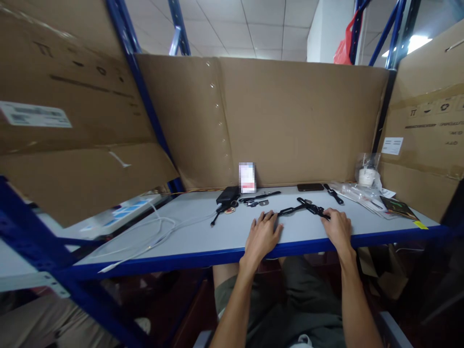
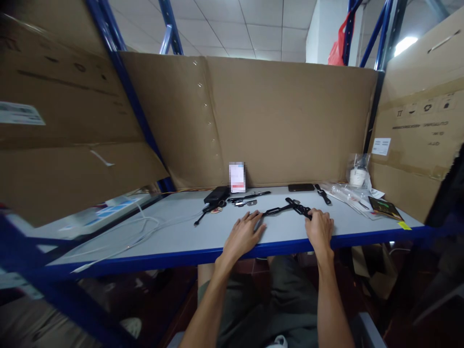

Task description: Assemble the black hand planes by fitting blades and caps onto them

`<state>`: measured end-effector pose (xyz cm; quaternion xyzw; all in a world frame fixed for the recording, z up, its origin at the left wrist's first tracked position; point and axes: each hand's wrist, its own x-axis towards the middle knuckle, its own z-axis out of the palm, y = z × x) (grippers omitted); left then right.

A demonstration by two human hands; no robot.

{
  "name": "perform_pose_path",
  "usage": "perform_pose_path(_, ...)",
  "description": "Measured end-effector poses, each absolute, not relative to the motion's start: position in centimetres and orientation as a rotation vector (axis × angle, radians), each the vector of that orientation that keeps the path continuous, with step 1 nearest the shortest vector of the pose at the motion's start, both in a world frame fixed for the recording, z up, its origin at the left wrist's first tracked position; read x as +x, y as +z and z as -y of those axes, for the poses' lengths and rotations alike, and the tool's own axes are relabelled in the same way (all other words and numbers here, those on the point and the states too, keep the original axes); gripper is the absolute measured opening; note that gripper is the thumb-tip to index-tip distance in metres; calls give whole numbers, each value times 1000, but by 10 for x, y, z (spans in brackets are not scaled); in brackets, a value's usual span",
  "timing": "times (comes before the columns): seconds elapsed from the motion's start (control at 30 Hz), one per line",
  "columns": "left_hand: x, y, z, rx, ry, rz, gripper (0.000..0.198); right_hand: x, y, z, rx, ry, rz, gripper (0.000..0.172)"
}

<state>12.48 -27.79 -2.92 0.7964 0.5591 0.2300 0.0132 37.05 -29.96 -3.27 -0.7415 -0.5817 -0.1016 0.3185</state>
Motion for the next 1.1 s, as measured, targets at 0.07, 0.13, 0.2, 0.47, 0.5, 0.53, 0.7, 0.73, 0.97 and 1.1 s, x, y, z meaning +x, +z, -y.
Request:
perform_pose_path(0.07, 125, -29, 278, 2497, 709, -1727, 46, 372, -30, 299, -1996, -279, 1538, 23)
perform_pose_path(0.13, 125, -29, 279, 2503, 696, -1727, 45, 370, -27, 297, -2044, -233, 1587, 24)
perform_pose_path(0.2, 125, -28, 280, 2491, 693, -1761, 44, 367, -24, 295, -2077, -176, 1620, 24)
perform_pose_path(0.47, 127, -25, 284, 2485, 697, -1835, 42, 366, -30, 299, -1938, -193, 1486, 22)
perform_pose_path(0.5, 127, -25, 284, 2486, 696, -1837, 42, 366, -32, 299, -1888, -196, 1455, 21)
perform_pose_path(0.53, 127, -25, 284, 2486, 696, -1836, 42, 367, -33, 299, -1837, -199, 1428, 21)
perform_pose_path(0.7, 127, -28, 281, 2478, 707, -1828, 42, 370, -37, 299, -1717, -176, 1463, 20)
perform_pose_path(0.73, 127, -29, 281, 2477, 708, -1830, 42, 370, -37, 299, -1714, -170, 1493, 19)
perform_pose_path(0.97, 128, -25, 284, 2475, 683, -1831, 43, 367, -33, 301, -1721, -146, 1531, 18)
perform_pose_path(1.1, 127, -26, 284, 2489, 692, -1823, 43, 367, -33, 302, -1723, -142, 1530, 17)
